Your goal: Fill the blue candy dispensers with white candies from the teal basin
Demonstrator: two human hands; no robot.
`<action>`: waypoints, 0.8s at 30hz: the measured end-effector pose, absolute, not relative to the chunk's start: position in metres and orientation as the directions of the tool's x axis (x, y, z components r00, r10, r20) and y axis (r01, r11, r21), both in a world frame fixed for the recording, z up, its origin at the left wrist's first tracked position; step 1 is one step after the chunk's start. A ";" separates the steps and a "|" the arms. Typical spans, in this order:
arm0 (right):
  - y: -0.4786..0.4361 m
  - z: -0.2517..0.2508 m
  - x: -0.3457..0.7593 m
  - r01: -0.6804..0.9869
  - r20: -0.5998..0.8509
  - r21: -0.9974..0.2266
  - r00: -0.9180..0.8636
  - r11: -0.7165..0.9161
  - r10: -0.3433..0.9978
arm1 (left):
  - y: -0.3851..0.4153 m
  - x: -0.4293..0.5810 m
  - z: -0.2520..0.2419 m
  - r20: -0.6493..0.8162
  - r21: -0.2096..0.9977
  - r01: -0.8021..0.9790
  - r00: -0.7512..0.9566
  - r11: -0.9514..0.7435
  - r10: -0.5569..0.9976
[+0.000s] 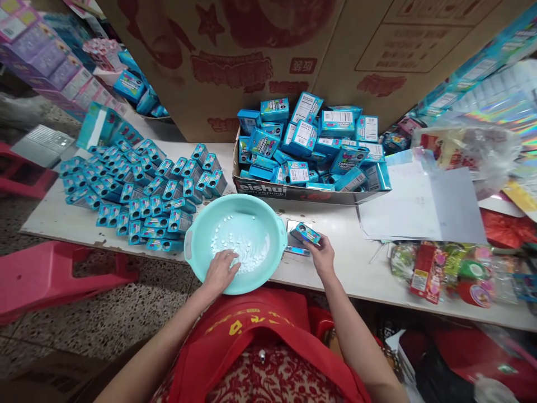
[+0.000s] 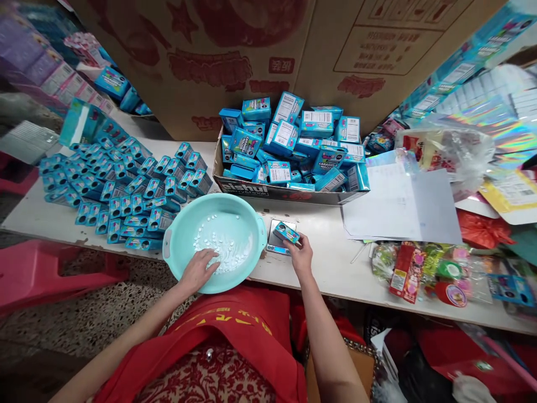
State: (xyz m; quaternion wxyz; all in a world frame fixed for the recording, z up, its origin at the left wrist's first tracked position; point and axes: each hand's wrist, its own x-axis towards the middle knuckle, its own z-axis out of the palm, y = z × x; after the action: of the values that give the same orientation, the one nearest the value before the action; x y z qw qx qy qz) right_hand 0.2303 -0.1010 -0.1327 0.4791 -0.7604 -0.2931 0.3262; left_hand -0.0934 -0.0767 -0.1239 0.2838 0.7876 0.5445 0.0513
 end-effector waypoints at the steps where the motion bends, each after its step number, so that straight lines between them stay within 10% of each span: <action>1: -0.107 -0.133 0.232 0.137 -0.206 -0.921 0.625 -0.365 0.753 | -0.077 -0.094 -0.124 -0.227 0.508 0.825 0.406 -0.247 0.885; 9: -0.161 -0.142 0.246 0.035 -0.256 -0.867 0.824 -0.497 0.505 | -0.076 -0.091 -0.126 -0.233 0.518 0.809 0.446 -0.277 0.864; 24: -0.174 -0.149 0.230 -0.045 -0.339 -0.848 0.811 -0.527 0.477 | -0.074 -0.084 -0.111 -0.382 0.396 0.840 0.517 -0.371 0.766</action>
State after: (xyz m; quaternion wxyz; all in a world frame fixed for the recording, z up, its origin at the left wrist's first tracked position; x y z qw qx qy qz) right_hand 0.2296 -0.1745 -0.1491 0.4682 -0.8283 -0.1306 0.2787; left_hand -0.0837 -0.0742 -0.1112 0.2792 0.8251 0.4866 -0.0668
